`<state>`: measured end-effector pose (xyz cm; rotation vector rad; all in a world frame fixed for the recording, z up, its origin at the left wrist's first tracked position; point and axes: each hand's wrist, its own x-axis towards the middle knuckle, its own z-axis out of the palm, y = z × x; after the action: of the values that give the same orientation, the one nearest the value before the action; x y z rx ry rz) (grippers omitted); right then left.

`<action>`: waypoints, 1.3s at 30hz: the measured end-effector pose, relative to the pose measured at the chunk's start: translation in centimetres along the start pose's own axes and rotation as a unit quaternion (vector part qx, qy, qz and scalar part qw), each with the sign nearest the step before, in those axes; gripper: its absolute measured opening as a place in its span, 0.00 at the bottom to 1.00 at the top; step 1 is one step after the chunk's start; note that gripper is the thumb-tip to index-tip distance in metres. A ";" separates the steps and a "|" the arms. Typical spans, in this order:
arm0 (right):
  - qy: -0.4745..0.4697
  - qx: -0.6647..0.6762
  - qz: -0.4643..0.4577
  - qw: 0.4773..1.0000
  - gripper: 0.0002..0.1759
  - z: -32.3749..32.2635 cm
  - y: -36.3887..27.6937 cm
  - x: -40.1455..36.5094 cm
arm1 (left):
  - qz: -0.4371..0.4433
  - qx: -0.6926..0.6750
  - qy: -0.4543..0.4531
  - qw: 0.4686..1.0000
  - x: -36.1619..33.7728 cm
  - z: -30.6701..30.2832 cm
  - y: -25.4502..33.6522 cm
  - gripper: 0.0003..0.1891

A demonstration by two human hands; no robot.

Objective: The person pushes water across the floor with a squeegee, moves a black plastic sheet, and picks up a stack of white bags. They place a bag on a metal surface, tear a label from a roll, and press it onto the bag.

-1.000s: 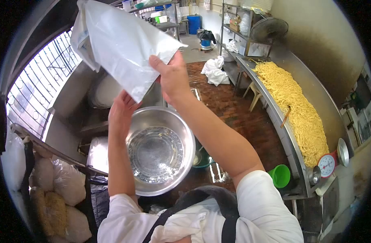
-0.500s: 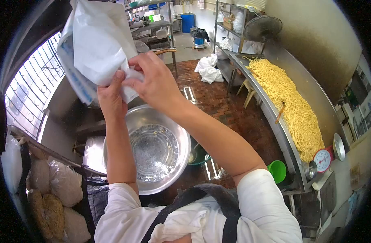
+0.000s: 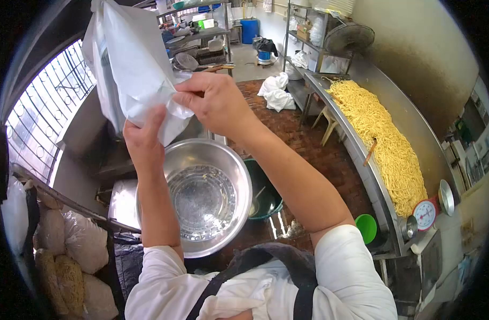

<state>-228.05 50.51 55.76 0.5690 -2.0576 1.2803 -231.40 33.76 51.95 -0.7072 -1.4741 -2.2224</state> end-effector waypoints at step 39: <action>0.096 -0.137 -0.185 0.968 0.16 2.4 0.8 -1.0 | -0.020 -0.010 0.038 0.999 -0.4 -1.6 -0.9 0.20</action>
<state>-228.60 48.71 53.73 0.6357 -1.8204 0.7862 -231.90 32.66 50.50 -0.5967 -1.4427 -2.2695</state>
